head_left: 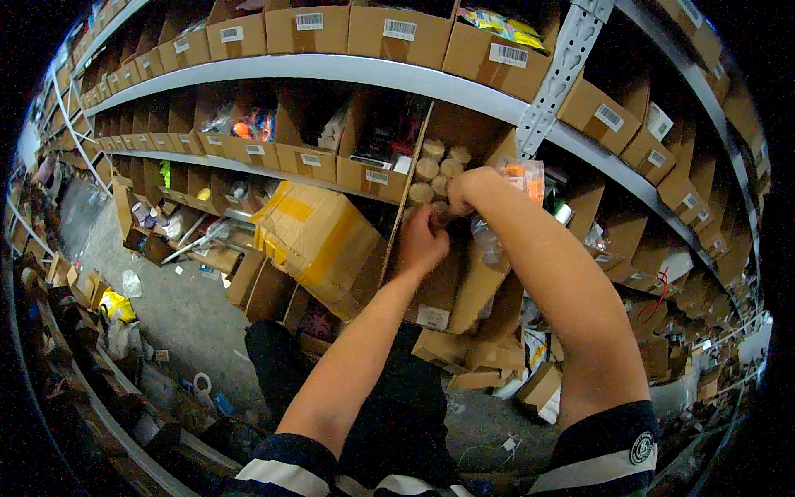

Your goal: The person organizes various items in a cardboard box on a warehouse shelf. They place a stack of black rectangular objects, several cylindrical rolls, and a plastic bag of orange items into the box. They also handle a plastic bag of white objects, placing it inside the box and adjusting the contents to fit.

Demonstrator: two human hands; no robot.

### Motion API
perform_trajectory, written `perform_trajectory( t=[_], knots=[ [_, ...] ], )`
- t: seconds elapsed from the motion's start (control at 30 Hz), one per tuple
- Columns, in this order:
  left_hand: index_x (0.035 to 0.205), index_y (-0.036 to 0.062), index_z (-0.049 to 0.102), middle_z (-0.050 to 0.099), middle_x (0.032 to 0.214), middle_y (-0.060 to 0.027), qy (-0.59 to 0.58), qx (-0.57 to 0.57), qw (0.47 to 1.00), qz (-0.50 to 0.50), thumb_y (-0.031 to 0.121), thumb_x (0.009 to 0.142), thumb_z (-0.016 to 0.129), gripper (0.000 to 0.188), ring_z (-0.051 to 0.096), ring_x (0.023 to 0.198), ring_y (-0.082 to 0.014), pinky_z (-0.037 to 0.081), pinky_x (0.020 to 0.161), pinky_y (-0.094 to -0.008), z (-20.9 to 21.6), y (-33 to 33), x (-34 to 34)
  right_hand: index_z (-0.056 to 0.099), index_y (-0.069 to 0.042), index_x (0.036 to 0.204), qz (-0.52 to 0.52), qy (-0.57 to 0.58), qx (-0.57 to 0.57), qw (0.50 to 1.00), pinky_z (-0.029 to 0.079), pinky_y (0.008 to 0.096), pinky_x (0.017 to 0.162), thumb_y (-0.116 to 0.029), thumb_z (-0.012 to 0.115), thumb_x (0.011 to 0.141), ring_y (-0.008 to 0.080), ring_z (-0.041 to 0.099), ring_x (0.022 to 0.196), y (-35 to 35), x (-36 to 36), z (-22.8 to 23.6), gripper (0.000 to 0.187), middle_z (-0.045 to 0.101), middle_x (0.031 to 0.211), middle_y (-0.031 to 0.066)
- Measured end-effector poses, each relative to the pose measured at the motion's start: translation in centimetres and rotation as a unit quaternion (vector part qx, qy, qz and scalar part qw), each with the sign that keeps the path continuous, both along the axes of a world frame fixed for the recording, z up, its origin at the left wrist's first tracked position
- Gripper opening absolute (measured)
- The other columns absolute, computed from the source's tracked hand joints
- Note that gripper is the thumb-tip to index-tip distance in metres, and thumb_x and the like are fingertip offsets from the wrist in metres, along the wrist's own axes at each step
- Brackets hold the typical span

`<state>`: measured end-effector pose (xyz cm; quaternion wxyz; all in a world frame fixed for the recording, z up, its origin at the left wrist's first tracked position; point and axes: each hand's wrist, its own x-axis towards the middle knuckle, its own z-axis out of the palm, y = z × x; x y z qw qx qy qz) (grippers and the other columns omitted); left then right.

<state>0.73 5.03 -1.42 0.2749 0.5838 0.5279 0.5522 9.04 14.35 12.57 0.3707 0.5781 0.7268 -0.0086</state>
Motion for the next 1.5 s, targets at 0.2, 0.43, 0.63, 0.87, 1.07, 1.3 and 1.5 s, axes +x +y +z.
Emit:
perform_trajectory(
  t=[0.2, 0.43, 0.63, 0.87, 1.07, 1.3, 1.5],
  knots=[
    [0.100, 0.0068, 0.061, 0.067, 0.092, -0.0191, 0.058, 0.012, 0.998, -0.024, 0.008, 0.075, 0.067, 0.025, 0.065, 0.091, -0.0412, 0.053, 0.081, -0.0483, -1.1, -1.5, 0.4, 0.078, -0.015, 0.107, 0.056, -0.013, 0.046, 0.997, 0.057, 0.0433, 0.084, -0.023, 0.075, 0.070, 0.0253, 0.072, 0.104, -0.8, -0.6, 0.1, 0.038, 0.075, 0.113, 0.0071],
    [0.117, 0.0091, 0.062, 0.067, 0.116, -0.0159, 0.293, -0.178, 0.937, -0.060, 0.017, 0.077, 0.075, 0.042, 0.064, 0.111, -0.0368, 0.050, 0.097, -0.0523, -1.5, -2.3, 0.2, 0.074, -0.018, 0.119, 0.106, 0.009, 0.090, 0.990, 0.056, 0.0443, 0.090, -0.022, 0.076, 0.078, 0.0265, 0.068, 0.116, -1.3, -0.6, -0.4, 0.041, 0.070, 0.128, 0.0068],
    [0.135, 0.0090, 0.055, 0.059, 0.135, -0.0149, 0.455, -0.113, 0.879, -0.084, 0.027, 0.087, 0.069, 0.053, 0.059, 0.126, -0.0329, 0.032, 0.114, -0.0587, -3.5, -0.2, 0.4, 0.069, -0.016, 0.127, 0.124, -0.060, 0.085, 0.987, 0.056, 0.0444, 0.091, -0.023, 0.077, 0.079, 0.0284, 0.068, 0.116, -2.1, 0.1, -0.3, 0.049, 0.071, 0.126, 0.0087],
    [0.138, 0.0054, 0.053, 0.067, 0.124, -0.0185, 0.533, -0.065, 0.835, -0.122, 0.029, 0.087, 0.068, 0.058, 0.064, 0.118, -0.0345, 0.050, 0.099, -0.0533, -3.0, 1.9, -0.8, 0.074, -0.011, 0.116, 0.141, 0.062, 0.161, 0.975, 0.056, 0.0447, 0.089, -0.022, 0.080, 0.077, 0.0295, 0.069, 0.112, -1.7, 0.3, -1.0, 0.041, 0.072, 0.123, 0.0092],
    [0.142, 0.0038, 0.047, 0.057, 0.140, -0.0201, 0.423, -0.062, 0.899, -0.096, 0.025, 0.087, 0.066, 0.061, 0.055, 0.130, -0.0393, 0.022, 0.118, -0.0645, -2.7, 2.1, -0.5, 0.077, -0.005, 0.102, 0.171, 0.115, 0.141, 0.968, 0.057, 0.0446, 0.083, -0.027, 0.080, 0.079, 0.0321, 0.072, 0.099, -3.6, -1.2, 4.6, 0.033, 0.075, 0.104, 0.0143],
    [0.139, 0.0037, 0.049, 0.054, 0.141, -0.0206, 0.395, -0.139, 0.895, -0.155, 0.018, 0.091, 0.062, 0.052, 0.051, 0.134, -0.0373, 0.023, 0.116, -0.0670, -3.7, 4.2, -0.8, 0.075, -0.008, 0.108, 0.360, 0.393, 0.151, 0.832, 0.053, 0.0448, 0.063, -0.044, 0.077, 0.085, 0.0321, 0.068, 0.068, -14.0, 3.2, 13.2, 0.042, 0.068, 0.070, 0.0151],
    [0.134, 0.0034, 0.052, 0.059, 0.135, -0.0187, 0.431, -0.114, 0.886, -0.125, 0.019, 0.086, 0.070, 0.053, 0.059, 0.125, -0.0364, 0.026, 0.113, -0.0651, -3.2, 2.8, -0.3, 0.038, -0.007, 0.152, 0.063, 0.530, 0.328, 0.779, 0.046, 0.0283, 0.050, -0.041, 0.084, 0.081, 0.0156, 0.058, 0.051, -26.6, 6.4, -1.5, 0.091, 0.059, 0.062, 0.0048]
  ],
)
